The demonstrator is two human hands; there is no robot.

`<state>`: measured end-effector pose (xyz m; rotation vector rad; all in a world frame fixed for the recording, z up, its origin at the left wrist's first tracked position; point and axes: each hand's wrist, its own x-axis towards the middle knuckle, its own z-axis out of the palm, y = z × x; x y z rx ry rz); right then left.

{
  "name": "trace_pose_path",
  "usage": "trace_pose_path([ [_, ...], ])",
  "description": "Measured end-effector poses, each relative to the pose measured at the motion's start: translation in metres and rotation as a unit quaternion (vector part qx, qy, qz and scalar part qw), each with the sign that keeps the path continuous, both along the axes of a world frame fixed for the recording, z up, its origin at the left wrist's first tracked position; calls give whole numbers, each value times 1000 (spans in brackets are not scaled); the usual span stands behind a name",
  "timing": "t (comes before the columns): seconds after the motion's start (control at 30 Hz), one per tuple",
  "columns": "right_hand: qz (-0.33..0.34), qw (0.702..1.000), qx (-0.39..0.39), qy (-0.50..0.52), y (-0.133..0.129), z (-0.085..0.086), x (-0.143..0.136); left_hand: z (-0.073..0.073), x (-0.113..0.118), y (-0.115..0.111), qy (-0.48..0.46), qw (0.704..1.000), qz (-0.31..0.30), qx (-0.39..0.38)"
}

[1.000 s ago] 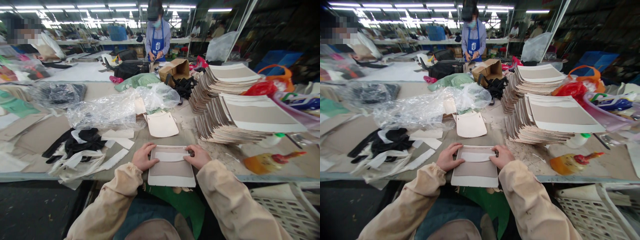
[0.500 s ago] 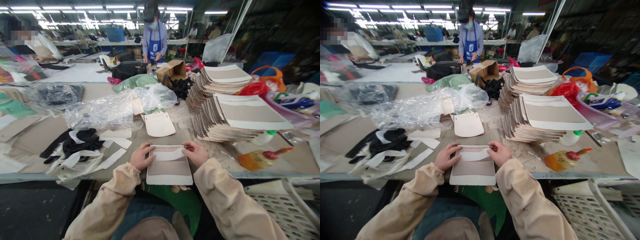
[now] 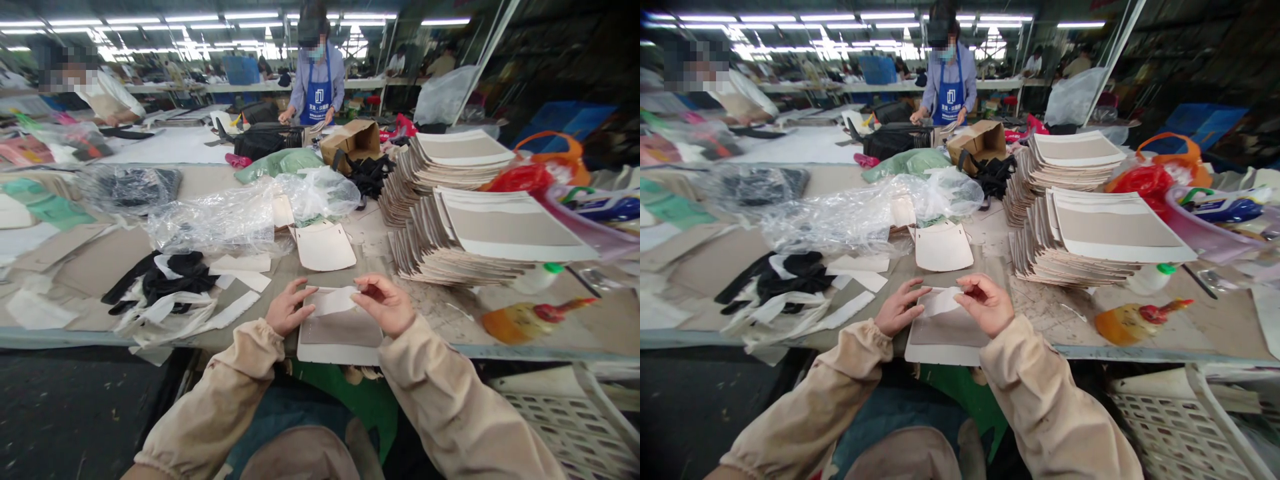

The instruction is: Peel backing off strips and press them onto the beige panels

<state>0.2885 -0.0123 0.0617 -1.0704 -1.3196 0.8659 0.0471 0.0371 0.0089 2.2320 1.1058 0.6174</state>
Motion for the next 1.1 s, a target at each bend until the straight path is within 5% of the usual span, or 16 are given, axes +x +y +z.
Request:
trace_pose_path([
  [0.23, 60, 992, -33, 107, 1, 5, -10, 2, 1, 1, -42, 995, -86, 41],
  [0.47, 128, 977, -44, 164, 3, 11, -23, -2, 5, 7, -64, 992, -92, 56],
  [0.6, 102, 980, -41, 163, 7, 9, -18, -1, 7, 9, -58, 990, -118, 50],
  [0.77, 29, 996, -35, 82, 10, -13, 4, 0, 6, 8, -125, 991, -40, -1],
  [0.87, -34, 995, -95, 11, 7, -30, 24, -3, 8, 10, -146, 989, -18, -21],
  [1.1, -37, 937, -243, -247, -7, -42, 44, -7, 17, 13, -137, 990, -13, 1],
])
